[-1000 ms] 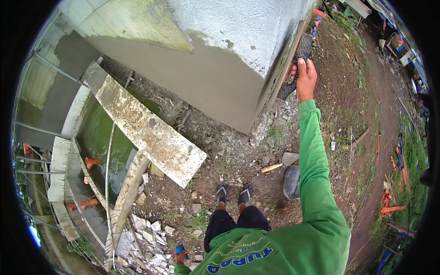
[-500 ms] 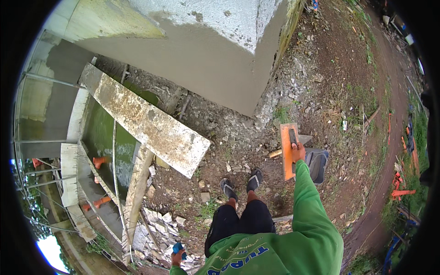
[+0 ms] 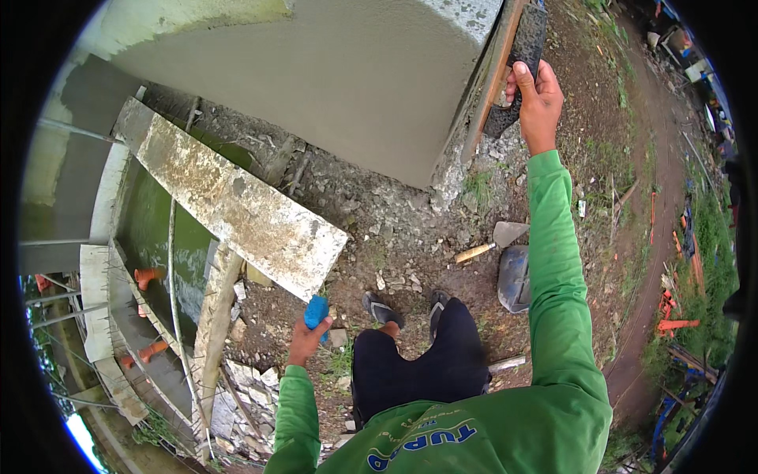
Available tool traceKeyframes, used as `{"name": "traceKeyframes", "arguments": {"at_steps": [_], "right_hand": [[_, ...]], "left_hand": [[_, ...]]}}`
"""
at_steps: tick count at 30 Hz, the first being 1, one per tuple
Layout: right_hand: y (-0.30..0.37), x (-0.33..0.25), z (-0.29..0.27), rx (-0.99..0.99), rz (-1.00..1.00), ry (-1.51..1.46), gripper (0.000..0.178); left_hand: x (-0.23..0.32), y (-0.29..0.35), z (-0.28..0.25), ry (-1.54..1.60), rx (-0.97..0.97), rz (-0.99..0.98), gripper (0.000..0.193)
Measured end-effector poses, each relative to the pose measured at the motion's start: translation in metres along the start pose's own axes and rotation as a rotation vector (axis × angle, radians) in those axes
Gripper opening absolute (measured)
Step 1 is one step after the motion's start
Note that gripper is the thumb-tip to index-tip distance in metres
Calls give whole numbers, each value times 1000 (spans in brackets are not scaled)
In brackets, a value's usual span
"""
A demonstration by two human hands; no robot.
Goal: The person smooths wet plaster on a vertical wall using a trowel and a sponge. They repeatedly apply and level the plaster along the wall's edge and corner, occasionally switching tools to refine the surface.
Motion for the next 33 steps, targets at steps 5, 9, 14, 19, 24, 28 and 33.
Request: {"name": "traceKeyframes", "arguments": {"at_steps": [5, 9, 14, 19, 24, 28, 33], "right_hand": [[22, 71, 13, 48, -140, 24, 21], [130, 236, 6, 73, -105, 79, 22], [206, 357, -10, -71, 14, 20, 19], [143, 254, -28, -36, -146, -23, 21], [81, 182, -14, -90, -259, -127, 24], [115, 235, 6, 39, -270, 64, 26], [185, 357, -12, -34, -93, 78, 25]], "left_hand": [[-26, -91, 63, 280, 30, 222, 24], [-72, -186, 101, 309, 28, 274, 30], [-74, -242, 145, 336, 102, 490, 37], [-72, -228, 133, 227, 96, 506, 41], [-68, -208, 135, 214, 188, 572, 47], [-65, -195, 145, 178, 245, 583, 57], [-57, -184, 154, 134, 259, 571, 55]]}}
Point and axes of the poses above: each hand's wrist, its own y-axis away from the middle knuckle, its own z-axis out of the palm, x = y × z, the point moved 3 cm from there along -y, towards the middle knuckle, and after that the axes turned 9 degrees about -x, right-handed, at the moved point
